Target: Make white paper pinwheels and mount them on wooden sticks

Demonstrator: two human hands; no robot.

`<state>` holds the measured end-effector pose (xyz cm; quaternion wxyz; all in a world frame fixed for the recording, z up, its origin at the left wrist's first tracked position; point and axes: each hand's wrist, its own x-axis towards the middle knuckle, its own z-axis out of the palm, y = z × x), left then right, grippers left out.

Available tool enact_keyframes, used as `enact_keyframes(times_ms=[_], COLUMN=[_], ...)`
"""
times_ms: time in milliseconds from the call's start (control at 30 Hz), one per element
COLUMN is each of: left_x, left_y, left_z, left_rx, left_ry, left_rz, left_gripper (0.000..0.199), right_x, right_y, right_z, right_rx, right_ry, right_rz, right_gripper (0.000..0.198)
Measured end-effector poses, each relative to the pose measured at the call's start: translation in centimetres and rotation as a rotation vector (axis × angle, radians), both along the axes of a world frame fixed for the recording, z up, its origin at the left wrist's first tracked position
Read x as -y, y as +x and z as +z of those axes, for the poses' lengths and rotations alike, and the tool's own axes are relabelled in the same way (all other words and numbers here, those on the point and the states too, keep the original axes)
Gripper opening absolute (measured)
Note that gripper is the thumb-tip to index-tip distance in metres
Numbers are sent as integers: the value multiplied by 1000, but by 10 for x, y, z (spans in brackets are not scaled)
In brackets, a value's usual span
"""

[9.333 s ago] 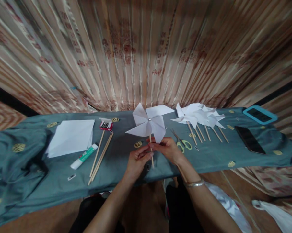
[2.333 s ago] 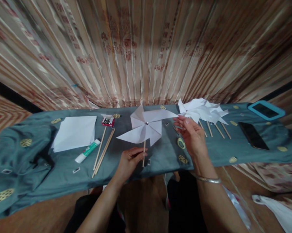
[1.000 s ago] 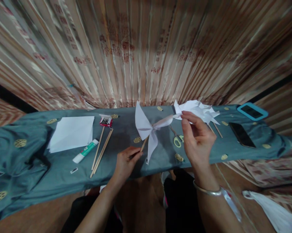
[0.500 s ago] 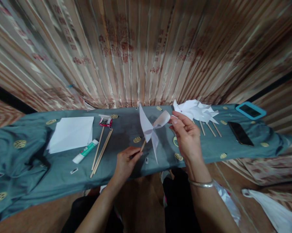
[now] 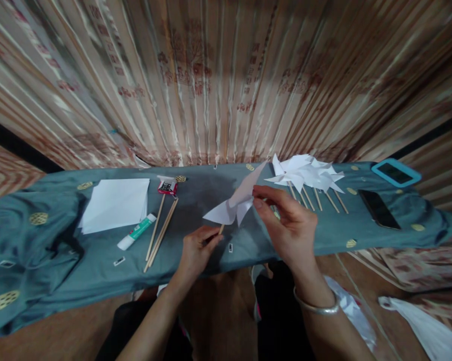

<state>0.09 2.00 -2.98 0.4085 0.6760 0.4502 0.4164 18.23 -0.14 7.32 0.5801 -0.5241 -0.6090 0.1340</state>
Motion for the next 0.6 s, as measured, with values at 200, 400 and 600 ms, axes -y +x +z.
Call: enact_keyframes(times_ms=[200, 400, 600], left_x=[2, 1, 0], left_y=[2, 6, 11], left_z=[1, 3, 5], left_rx=[-4, 98, 169], left_ry=[-78, -238, -243], left_rz=[53, 75, 64], left_gripper=[17, 24, 21], right_x=[11, 10, 6], right_y=[-8, -3, -4], right_z=[9, 8, 2], right_rx=[340, 341, 393], right_ry=[119, 161, 95], right_rz=[96, 35, -61], right_gripper=[27, 30, 38])
